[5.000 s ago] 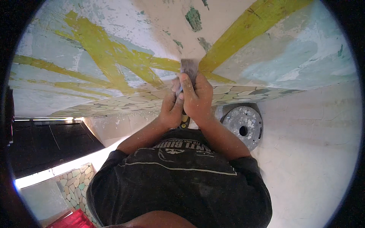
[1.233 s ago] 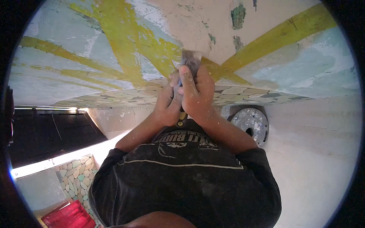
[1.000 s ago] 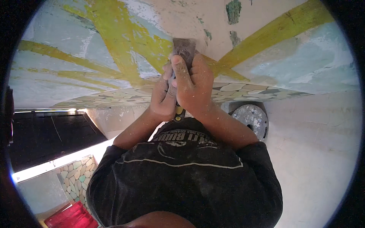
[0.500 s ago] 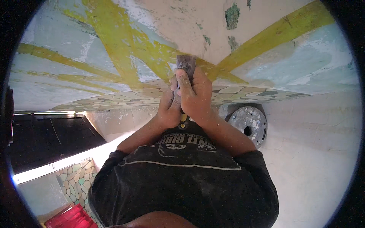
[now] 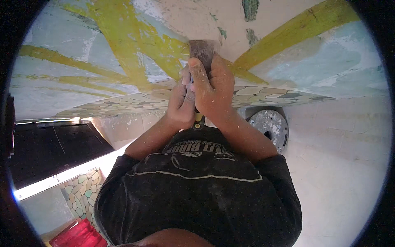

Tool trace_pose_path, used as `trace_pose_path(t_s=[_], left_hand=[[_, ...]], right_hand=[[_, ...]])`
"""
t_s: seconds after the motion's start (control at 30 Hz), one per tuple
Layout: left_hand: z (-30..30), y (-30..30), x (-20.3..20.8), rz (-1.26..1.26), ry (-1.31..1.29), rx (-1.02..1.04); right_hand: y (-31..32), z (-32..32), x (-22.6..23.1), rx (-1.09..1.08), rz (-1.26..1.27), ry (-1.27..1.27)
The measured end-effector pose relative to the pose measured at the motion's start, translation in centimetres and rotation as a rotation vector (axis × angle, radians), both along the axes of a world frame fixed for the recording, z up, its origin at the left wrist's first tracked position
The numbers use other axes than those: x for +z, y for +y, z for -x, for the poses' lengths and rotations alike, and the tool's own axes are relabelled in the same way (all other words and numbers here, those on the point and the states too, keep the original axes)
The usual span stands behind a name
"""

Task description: Scraping paint or plaster from a ceiling using a putty knife and sandpaper.

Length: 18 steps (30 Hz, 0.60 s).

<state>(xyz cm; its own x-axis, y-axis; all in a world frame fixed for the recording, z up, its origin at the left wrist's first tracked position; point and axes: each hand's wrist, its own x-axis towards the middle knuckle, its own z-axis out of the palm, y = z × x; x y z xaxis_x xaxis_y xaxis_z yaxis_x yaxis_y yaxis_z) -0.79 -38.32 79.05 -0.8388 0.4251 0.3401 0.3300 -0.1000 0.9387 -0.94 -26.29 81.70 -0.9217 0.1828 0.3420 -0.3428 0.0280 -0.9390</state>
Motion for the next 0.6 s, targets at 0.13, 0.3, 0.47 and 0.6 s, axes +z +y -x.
trace_pose_path(t_s=[0.13,0.3,0.47,0.6], left_hand=[[-0.8,0.5,-1.8,0.024,0.043,0.057],[-0.3,0.3,-1.1,-0.007,-0.022,0.023],[-1.2,1.0,-1.8,-0.016,0.027,0.095],[-0.1,0.8,-1.8,-0.014,0.114,0.081]], right_hand=[[-0.7,-0.9,-1.1,0.010,0.127,-0.044],[-0.7,-0.2,-0.4,-0.069,0.093,0.017],[-0.9,-1.1,-1.1,-0.054,0.196,-0.028],[-0.4,-0.4,0.0,-0.057,0.038,0.045]])
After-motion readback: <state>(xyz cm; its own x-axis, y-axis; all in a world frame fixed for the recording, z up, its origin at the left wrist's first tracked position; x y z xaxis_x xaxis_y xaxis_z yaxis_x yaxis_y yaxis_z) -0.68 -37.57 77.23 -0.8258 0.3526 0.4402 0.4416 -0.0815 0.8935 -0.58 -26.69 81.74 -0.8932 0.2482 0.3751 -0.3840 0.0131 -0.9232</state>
